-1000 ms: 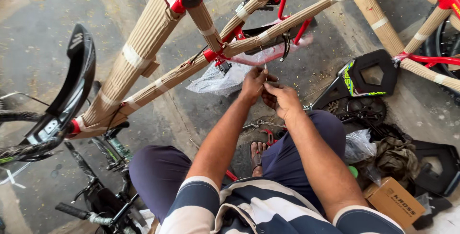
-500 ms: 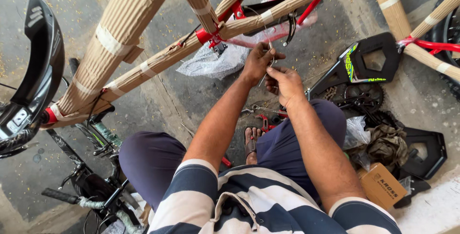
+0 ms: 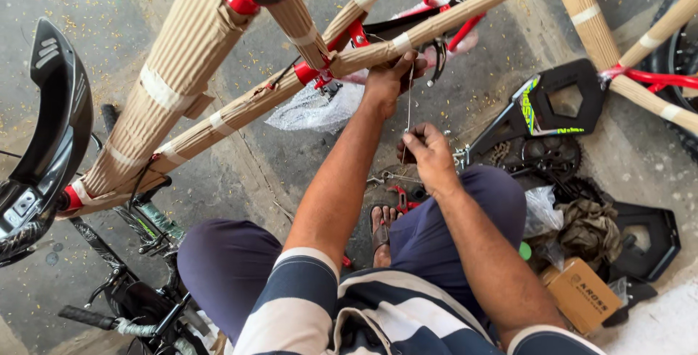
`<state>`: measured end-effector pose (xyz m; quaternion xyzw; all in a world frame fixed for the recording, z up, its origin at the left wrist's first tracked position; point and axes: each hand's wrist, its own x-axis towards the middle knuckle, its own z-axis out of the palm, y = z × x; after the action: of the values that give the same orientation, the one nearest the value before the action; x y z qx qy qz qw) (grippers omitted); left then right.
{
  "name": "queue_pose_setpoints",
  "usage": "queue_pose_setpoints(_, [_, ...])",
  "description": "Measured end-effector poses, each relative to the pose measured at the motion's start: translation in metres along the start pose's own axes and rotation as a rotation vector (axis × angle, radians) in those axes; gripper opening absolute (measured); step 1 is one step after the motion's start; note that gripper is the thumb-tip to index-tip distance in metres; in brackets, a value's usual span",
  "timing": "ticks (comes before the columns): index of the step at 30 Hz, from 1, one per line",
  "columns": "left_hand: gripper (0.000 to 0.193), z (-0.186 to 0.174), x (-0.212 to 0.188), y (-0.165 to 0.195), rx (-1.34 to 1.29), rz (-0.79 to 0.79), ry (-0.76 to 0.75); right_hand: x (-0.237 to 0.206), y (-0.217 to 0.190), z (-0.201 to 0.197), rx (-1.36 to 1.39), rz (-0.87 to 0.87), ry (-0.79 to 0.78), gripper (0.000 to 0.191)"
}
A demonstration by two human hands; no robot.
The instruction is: The person sits on the floor assembling a new bicycle with a cardboard-wrapped frame. They thread a cable, pick bolts from the floor, use a wrench to tighten a component on the frame, fit a black seat clamp part, and attach a pedal to the crank.
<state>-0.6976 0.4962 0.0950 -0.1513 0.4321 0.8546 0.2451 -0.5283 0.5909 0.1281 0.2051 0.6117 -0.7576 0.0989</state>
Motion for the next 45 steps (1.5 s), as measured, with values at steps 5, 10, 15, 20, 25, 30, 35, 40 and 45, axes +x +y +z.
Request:
queue_pose_setpoints(5, [0.022, 0.006, 0.024, 0.005, 0.21, 0.351, 0.292, 0.012, -0.005, 0.012, -0.125, 0.044, -0.08, 0.009])
queue_pose_setpoints(10, [0.021, 0.016, 0.04, 0.003, -0.194, 0.242, 0.359, 0.019, -0.011, 0.016, -0.135, 0.044, -0.083, 0.009])
queue_pose_setpoints(15, [0.02, 0.018, 0.04, 0.009, -0.448, 0.262, 0.337, 0.009, -0.02, 0.005, -0.107, 0.046, -0.066, 0.009])
queue_pose_setpoints(20, [0.021, 0.019, 0.034, 0.007, -0.448, 0.274, 0.304, 0.002, -0.023, -0.007, -0.108, 0.021, 0.017, 0.009])
queue_pose_setpoints(25, [0.025, -0.008, 0.021, -0.001, -0.243, 0.141, 0.057, 0.008, -0.016, -0.011, -0.033, 0.005, 0.036, 0.019])
queue_pose_setpoints(30, [0.024, -0.011, 0.01, -0.006, -0.176, 0.135, 0.098, -0.002, 0.0, -0.003, -0.078, 0.043, 0.004, 0.017])
queue_pose_setpoints(35, [0.03, -0.046, -0.063, -0.02, -0.046, 0.003, -0.131, -0.02, -0.001, 0.012, -0.32, -0.105, 0.0, 0.016])
queue_pose_setpoints(40, [0.03, -0.101, -0.129, -0.01, 0.603, 0.103, -0.194, -0.063, -0.028, 0.041, -0.689, -0.233, -0.08, 0.026])
queue_pose_setpoints(45, [0.02, -0.135, -0.172, 0.005, 0.625, 0.039, 0.067, -0.17, -0.037, -0.024, -0.667, -0.72, -0.029, 0.03])
